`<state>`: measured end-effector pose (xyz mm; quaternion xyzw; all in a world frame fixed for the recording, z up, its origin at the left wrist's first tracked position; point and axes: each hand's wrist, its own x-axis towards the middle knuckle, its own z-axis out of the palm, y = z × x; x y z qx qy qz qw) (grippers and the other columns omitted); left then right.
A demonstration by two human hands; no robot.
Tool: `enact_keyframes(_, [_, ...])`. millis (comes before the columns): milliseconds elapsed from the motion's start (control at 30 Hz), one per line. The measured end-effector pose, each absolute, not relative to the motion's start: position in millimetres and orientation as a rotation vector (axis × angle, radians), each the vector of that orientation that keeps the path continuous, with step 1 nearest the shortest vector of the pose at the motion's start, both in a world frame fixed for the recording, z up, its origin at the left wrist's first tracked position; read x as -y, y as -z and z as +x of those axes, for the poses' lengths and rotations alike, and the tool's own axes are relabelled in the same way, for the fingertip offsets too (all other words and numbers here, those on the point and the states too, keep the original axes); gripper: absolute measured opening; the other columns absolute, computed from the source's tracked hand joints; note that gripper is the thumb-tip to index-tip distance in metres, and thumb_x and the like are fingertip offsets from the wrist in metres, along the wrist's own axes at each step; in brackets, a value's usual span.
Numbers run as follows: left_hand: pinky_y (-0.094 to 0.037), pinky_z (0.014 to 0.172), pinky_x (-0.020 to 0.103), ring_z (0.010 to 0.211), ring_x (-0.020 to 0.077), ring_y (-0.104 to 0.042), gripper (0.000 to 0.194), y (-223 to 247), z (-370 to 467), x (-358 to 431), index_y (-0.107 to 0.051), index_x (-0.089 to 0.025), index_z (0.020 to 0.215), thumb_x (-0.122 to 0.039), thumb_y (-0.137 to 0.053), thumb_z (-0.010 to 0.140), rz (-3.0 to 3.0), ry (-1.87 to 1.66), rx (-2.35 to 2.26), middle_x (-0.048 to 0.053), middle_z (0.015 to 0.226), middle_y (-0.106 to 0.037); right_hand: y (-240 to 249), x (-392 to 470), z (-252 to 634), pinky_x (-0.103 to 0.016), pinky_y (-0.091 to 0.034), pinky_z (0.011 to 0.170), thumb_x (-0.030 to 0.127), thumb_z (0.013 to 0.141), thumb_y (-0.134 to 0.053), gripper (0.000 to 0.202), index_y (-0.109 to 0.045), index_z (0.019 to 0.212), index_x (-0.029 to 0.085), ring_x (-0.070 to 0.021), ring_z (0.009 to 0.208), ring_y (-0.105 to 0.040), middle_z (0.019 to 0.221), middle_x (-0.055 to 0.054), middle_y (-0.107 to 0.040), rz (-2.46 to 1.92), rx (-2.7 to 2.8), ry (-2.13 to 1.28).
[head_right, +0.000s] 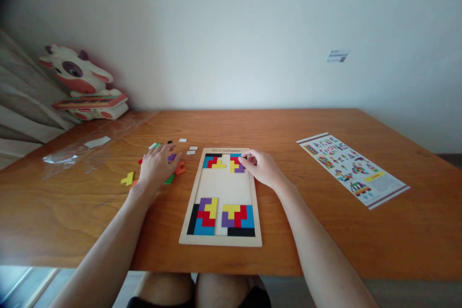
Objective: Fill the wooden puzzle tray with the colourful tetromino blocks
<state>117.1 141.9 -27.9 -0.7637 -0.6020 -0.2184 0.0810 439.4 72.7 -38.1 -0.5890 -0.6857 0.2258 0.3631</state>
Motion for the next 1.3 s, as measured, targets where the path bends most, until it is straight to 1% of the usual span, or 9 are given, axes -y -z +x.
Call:
enact_keyframes(100, [-0.051,0.077,0.038,0.096,0.0316,-0.068,0.036,26.0,104.0,-141.8,-0.070,-0.021,0.110,-0.047,-0.057,0.089,-2.279,0.552,1.969,0.011,0.106,-0.074,39.6,-73.1,440.4,-0.031,-0.048,0.063,0.046,0.090,-0.061,0.030,-0.071,0.101,0.019,-0.0161,0.064,-0.061,0.083,-0.006,-0.072,-1.527,1.734,-0.596])
enact_keyframes(200, [-0.052,0.073,0.039,0.095,0.0327,-0.070,0.036,23.9,103.6,-139.9,-0.072,-0.025,0.111,-0.050,-0.058,0.088,-2.276,0.523,2.046,0.010,0.106,-0.075,41.5,-73.6,442.8,-0.031,-0.049,0.062,0.047,0.090,-0.060,0.033,-0.070,0.104,0.019,-0.0160,0.064,-0.061,0.088,-0.007,-0.073,-1.517,1.688,-0.640])
enact_keyframes(300, [-0.054,0.076,0.040,0.096,0.0320,-0.071,0.031,25.5,105.4,-142.1,-0.074,-0.025,0.109,-0.043,-0.059,0.089,-2.309,0.586,2.030,0.009,0.105,-0.076,43.9,-74.8,446.3,-0.031,-0.049,0.063,0.049,0.091,-0.058,0.035,-0.069,0.103,0.018,-0.0163,0.066,-0.063,0.089,-0.008,-0.073,-1.502,1.631,-0.664])
enact_keyframes(433, [-0.055,0.080,0.036,0.091,0.0265,-0.072,0.025,33.7,103.2,-150.2,-0.073,-0.024,0.106,-0.035,-0.060,0.088,-2.441,0.758,1.891,0.006,0.097,-0.078,47.8,-77.2,450.5,-0.030,-0.049,0.064,0.048,0.091,-0.058,0.034,-0.069,0.100,0.018,-0.0172,0.070,-0.065,0.089,-0.009,-0.073,-1.495,1.605,-0.684])
enact_keyframes(667, [-0.055,0.077,0.031,0.088,0.0227,-0.073,0.024,42.3,106.9,-158.1,-0.073,-0.023,0.104,-0.035,-0.061,0.087,-2.515,0.775,1.810,0.003,0.099,-0.078,56.9,-82.6,454.0,-0.028,-0.050,0.063,0.048,0.091,-0.057,0.034,-0.069,0.100,0.018,-0.0177,0.070,-0.066,0.085,-0.007,-0.073,-1.513,1.583,-0.689])
enact_keyframes(900, [-0.054,0.088,0.036,0.097,0.0271,-0.071,0.028,41.6,113.8,-158.0,-0.075,-0.020,0.103,-0.039,-0.059,0.089,-2.644,0.768,1.624,0.009,0.103,-0.077,56.7,-81.9,453.2,-0.031,-0.050,0.066,0.048,0.091,-0.057,0.033,-0.068,0.099,0.018,-0.0188,0.070,-0.067,0.087,-0.008,-0.073,-1.524,1.554,-0.706])
enact_keyframes(1000, [-0.055,0.087,0.036,0.094,0.0274,-0.072,0.028,42.7,113.6,-158.8,-0.075,-0.021,0.105,-0.037,-0.058,0.089,-2.637,0.778,1.669,0.008,0.101,-0.078,55.2,-80.9,452.3,-0.031,-0.050,0.066,0.048,0.092,-0.055,0.034,-0.068,0.100,0.018,-0.0189,0.070,-0.067,0.084,-0.008,-0.073,-1.532,1.557,-0.711])
enact_keyframes(1167, [-0.056,0.081,0.033,0.091,0.0262,-0.073,0.023,44.1,111.1,-159.5,-0.074,-0.023,0.104,-0.035,-0.061,0.089,-2.635,0.824,1.620,0.006,0.098,-0.078,55.4,-81.5,452.0,-0.031,-0.051,0.065,0.048,0.091,-0.057,0.033,-0.068,0.099,0.018,-0.0186,0.069,-0.068,0.086,-0.008,-0.073,-1.533,1.537,-0.710])
enact_keyframes(1300, [-0.054,0.075,0.031,0.089,0.0247,-0.073,0.023,47.7,109.6,-161.5,-0.073,-0.023,0.102,-0.033,-0.055,0.093,-2.626,0.844,1.565,0.006,0.098,-0.078,54.5,-82.0,452.2,-0.031,-0.050,0.064,0.047,0.091,-0.056,0.032,-0.067,0.098,0.017,-0.0180,0.066,-0.067,0.082,-0.007,-0.073,-1.554,1.541,-0.714])
